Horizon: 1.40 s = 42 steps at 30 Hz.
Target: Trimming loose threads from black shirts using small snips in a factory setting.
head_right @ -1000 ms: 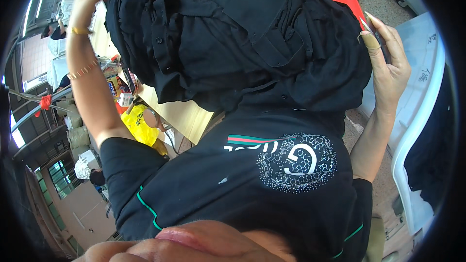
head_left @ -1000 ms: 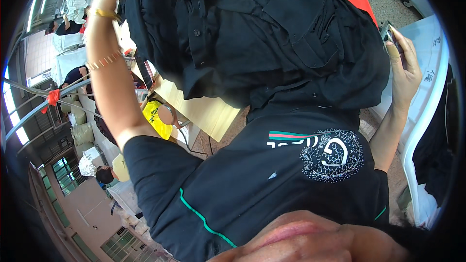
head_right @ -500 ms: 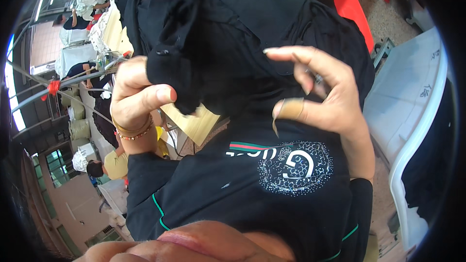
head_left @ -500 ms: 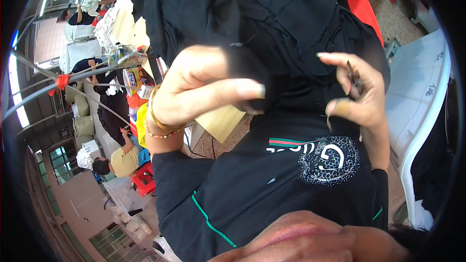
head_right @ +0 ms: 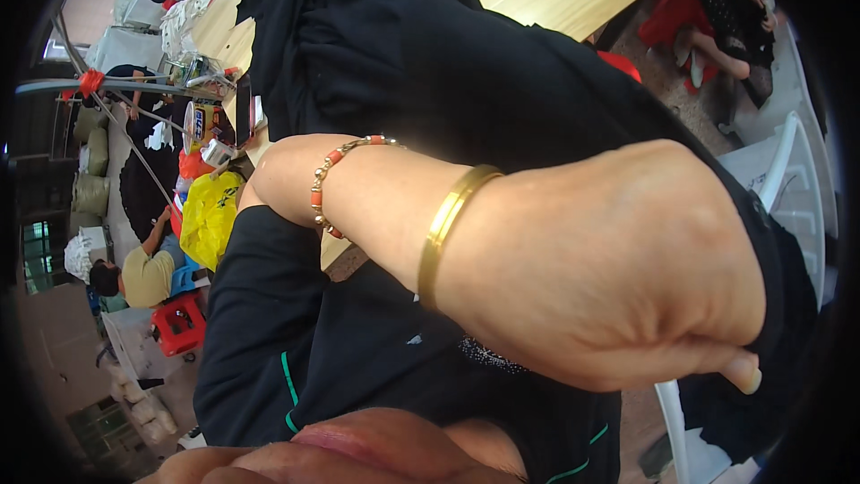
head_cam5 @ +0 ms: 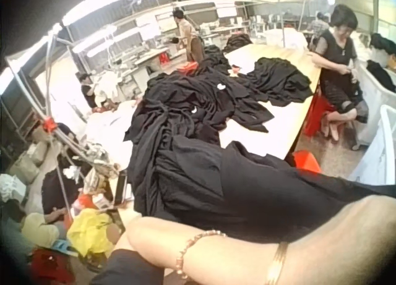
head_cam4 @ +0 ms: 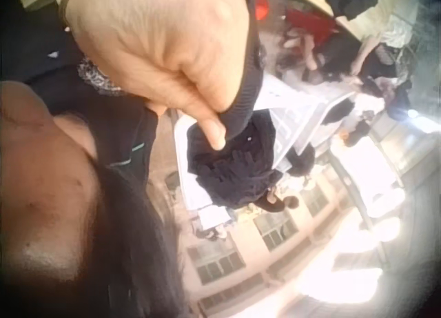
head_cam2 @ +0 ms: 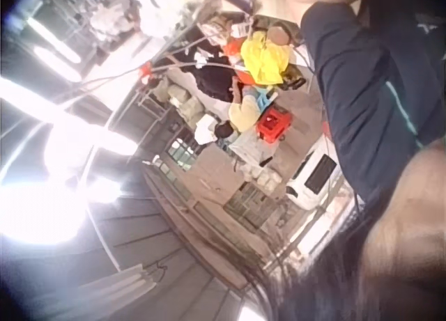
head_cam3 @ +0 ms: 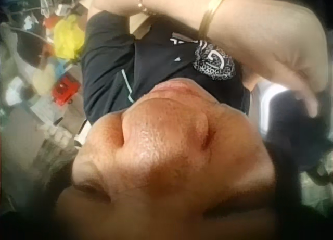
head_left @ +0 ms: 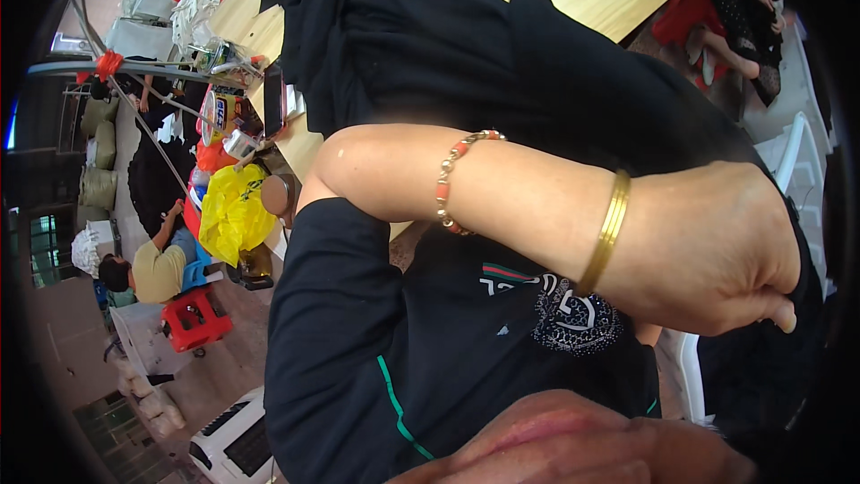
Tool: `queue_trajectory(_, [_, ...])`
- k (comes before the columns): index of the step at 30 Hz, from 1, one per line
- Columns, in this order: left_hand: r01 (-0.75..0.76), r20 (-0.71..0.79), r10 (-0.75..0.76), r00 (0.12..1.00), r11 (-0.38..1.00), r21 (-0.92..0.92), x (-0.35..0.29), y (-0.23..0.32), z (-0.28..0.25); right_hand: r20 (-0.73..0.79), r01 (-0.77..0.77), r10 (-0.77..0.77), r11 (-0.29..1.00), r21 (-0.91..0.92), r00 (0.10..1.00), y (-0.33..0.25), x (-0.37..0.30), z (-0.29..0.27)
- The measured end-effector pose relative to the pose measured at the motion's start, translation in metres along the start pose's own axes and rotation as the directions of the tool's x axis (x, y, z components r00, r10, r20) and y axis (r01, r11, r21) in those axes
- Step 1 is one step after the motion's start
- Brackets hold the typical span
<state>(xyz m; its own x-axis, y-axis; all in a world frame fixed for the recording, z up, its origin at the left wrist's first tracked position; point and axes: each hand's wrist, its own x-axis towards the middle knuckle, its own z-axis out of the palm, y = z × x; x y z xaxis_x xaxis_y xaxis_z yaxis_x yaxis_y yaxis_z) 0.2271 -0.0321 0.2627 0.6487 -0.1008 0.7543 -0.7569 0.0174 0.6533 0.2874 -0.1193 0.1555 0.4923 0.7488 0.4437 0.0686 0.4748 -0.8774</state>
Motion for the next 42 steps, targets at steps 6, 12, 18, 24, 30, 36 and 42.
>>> queue_trajectory(6, [0.031, 0.137, -0.037, 0.990, 0.998, 0.048, 0.020, 0.025, 0.016, -0.061, 0.014, -0.010, 0.997, 0.077, 0.998, -0.014, 0.006, -0.003])
queue_trajectory(12, [0.195, 0.152, -0.170, 0.974, 0.966, -0.172, 0.033, 0.039, 0.043, -0.164, 0.100, -0.077, 0.986, 0.136, 0.983, -0.040, 0.007, -0.009])
queue_trajectory(18, [0.678, 0.113, -0.722, 0.682, 0.567, -0.468, 0.023, -0.007, -0.012, -0.459, 0.204, -0.085, 0.955, 0.215, 0.884, -0.029, -0.032, -0.034])
queue_trajectory(24, [0.738, 0.048, -0.819, 0.572, 0.539, 0.406, 0.001, -0.050, -0.109, -0.311, 0.119, 0.111, 0.763, 0.635, 0.944, 0.000, -0.052, -0.065])
queue_trajectory(30, [0.448, 0.346, -0.711, 0.612, 0.672, 0.590, -0.001, -0.084, -0.075, -0.381, 0.059, 0.139, 0.883, 0.465, 0.914, -0.007, -0.069, -0.077])
queue_trajectory(36, [0.682, 0.445, -0.722, 0.530, 0.675, 0.283, -0.006, -0.097, -0.044, -0.480, -0.034, 0.121, 0.982, 0.186, 0.869, -0.012, -0.075, -0.075])
queue_trajectory(42, [0.839, 0.165, -0.825, 0.540, 0.514, -0.177, -0.045, -0.090, -0.051, -0.345, -0.269, 0.282, 0.959, 0.086, 0.895, -0.006, -0.061, -0.073])
